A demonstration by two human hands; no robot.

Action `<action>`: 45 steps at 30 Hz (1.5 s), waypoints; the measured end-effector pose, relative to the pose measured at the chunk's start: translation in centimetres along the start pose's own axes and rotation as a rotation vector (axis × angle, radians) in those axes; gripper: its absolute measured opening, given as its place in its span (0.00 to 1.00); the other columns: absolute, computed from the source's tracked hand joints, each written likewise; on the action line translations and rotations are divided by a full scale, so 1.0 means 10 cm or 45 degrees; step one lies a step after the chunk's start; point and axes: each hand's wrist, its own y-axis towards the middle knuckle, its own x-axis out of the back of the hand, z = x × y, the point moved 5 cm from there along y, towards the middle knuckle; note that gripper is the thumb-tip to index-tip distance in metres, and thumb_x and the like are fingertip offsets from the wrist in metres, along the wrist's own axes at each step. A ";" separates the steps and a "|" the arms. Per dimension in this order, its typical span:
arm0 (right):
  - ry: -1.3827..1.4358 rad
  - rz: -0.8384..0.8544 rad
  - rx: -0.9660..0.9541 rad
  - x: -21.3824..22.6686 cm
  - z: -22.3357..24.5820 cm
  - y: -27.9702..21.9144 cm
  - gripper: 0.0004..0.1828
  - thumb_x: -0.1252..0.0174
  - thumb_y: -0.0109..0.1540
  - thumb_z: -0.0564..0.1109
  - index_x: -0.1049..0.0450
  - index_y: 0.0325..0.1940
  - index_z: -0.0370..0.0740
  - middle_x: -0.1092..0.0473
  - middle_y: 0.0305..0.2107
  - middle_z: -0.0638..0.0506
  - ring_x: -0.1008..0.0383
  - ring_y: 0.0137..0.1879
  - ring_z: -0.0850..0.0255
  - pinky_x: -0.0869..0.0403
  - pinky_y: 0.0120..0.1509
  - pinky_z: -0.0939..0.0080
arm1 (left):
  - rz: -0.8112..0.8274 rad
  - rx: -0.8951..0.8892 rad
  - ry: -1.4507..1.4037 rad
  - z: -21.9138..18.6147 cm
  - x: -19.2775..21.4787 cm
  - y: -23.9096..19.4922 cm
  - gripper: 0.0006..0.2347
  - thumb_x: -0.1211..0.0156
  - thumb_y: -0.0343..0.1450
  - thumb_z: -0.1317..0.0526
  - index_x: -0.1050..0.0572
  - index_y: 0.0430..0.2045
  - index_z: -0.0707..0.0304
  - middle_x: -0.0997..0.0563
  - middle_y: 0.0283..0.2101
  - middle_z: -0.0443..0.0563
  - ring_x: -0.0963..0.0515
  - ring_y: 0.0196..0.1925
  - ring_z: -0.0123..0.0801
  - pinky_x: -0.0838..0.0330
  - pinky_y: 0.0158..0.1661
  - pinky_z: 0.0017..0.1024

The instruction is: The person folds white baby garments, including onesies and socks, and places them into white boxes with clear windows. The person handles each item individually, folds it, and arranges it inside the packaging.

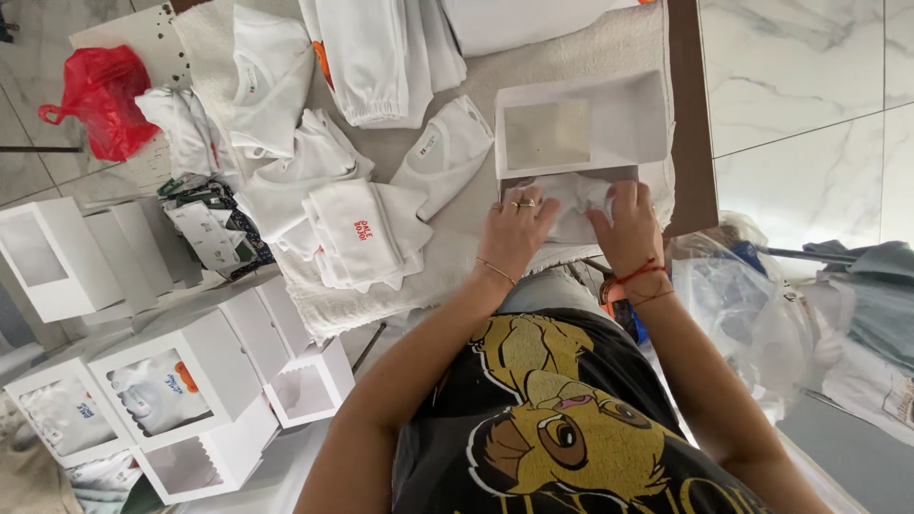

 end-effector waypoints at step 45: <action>0.644 0.639 -0.248 -1.55 2.74 0.99 0.30 0.42 0.47 0.59 0.36 0.49 0.47 0.30 0.30 0.51 0.28 0.39 0.60 0.28 0.43 0.60 | 0.039 1.135 -0.611 2.19 0.62 -1.58 0.12 0.47 0.64 0.57 0.36 0.36 0.60 0.24 0.32 0.56 0.23 0.32 0.45 0.30 0.33 0.39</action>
